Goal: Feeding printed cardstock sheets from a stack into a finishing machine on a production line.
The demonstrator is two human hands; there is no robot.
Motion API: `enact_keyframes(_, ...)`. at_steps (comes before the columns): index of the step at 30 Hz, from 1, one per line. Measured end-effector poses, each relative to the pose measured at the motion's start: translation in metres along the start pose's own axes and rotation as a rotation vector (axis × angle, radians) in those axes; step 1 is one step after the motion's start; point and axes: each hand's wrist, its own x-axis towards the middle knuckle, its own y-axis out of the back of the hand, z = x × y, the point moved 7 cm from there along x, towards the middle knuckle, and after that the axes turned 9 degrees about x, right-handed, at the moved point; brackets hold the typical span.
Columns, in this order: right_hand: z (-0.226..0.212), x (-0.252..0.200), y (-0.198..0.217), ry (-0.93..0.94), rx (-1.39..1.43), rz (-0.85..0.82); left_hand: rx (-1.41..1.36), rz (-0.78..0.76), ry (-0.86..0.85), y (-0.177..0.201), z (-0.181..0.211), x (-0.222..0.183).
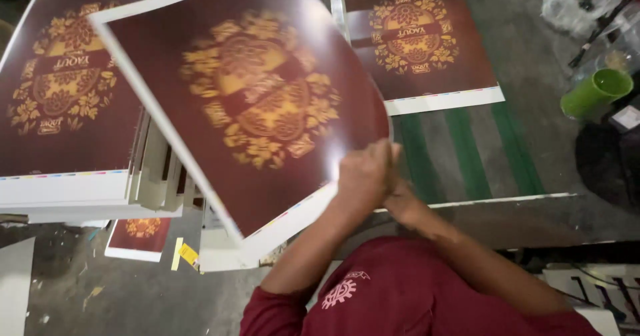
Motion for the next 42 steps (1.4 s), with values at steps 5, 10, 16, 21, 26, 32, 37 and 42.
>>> enact_keyframes(5,0.018,-0.037,0.065,-0.079,0.347,0.553,-0.253,-0.026,-0.110,0.034,0.008,0.005)
enact_keyframes(10,0.010,-0.092,0.108,-0.018,0.254,0.867,0.237,0.074,0.025,0.101,-0.089,0.001)
enact_keyframes(16,0.023,-0.156,0.150,0.178,0.255,0.916,0.808,0.092,0.344,0.194,-0.205,-0.047)
enact_keyframes(21,0.039,-0.211,0.195,0.153,0.306,1.034,1.013,0.026,0.641,0.232,-0.258,-0.087)
enact_keyframes(26,-0.006,-0.242,0.183,0.048,0.170,1.207,0.901,-0.235,0.734,0.231,-0.291,-0.111)
enact_keyframes(32,0.013,-0.277,0.215,0.067,0.172,1.140,0.952,-0.579,0.735,0.263,-0.296,-0.090)
enact_keyframes(37,0.002,-0.265,0.194,0.071,0.149,1.178,0.772,-0.407,0.661,0.288,-0.303,-0.082)
enact_keyframes(42,0.009,-0.252,0.197,0.131,0.173,1.200,0.773,-0.446,0.593,0.289,-0.311,-0.087)
